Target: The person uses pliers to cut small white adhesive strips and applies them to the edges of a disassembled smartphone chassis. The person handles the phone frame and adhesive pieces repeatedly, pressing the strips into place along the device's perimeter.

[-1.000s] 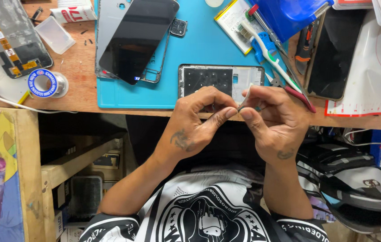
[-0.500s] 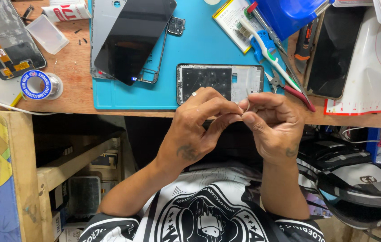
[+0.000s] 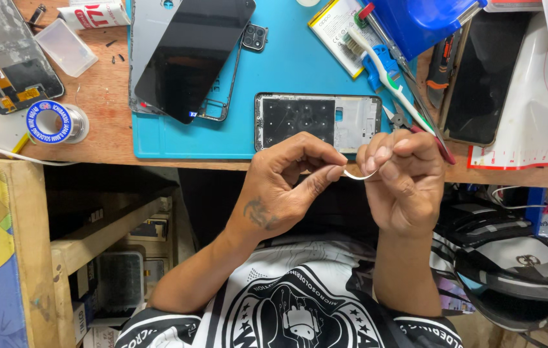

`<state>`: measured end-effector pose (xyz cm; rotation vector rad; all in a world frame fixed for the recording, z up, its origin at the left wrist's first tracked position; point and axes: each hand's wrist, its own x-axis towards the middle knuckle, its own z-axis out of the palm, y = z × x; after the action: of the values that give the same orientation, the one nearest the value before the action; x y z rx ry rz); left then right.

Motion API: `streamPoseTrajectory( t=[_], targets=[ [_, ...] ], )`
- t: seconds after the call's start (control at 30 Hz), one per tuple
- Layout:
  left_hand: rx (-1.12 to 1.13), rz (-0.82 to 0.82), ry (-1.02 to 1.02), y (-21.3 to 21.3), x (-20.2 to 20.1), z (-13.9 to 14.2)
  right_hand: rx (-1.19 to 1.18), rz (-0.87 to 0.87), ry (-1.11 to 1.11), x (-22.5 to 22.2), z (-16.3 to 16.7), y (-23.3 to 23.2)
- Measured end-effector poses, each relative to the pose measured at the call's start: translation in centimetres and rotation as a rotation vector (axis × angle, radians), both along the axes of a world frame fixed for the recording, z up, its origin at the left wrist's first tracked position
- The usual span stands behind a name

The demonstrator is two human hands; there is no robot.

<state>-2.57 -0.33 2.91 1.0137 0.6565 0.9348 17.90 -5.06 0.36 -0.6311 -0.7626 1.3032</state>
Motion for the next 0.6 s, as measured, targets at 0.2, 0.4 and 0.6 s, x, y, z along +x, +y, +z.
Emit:
streamPoseTrajectory(
  t=[0.2,0.4,0.6],
  targets=[
    [-0.223,-0.058,-0.075,-0.23,0.53,0.03,0.134,-0.083,-0.167,-0.61,0.69,0.06],
    [-0.228,-0.038,-0.109,-0.71,0.7,-0.06,0.143,-0.054,-0.314,-0.86,0.7,-0.17],
    [-0.136,-0.036,-0.171,-0.57,0.46,0.19,0.14,0.019,-0.297,-0.43,0.02,-0.59]
  ],
)
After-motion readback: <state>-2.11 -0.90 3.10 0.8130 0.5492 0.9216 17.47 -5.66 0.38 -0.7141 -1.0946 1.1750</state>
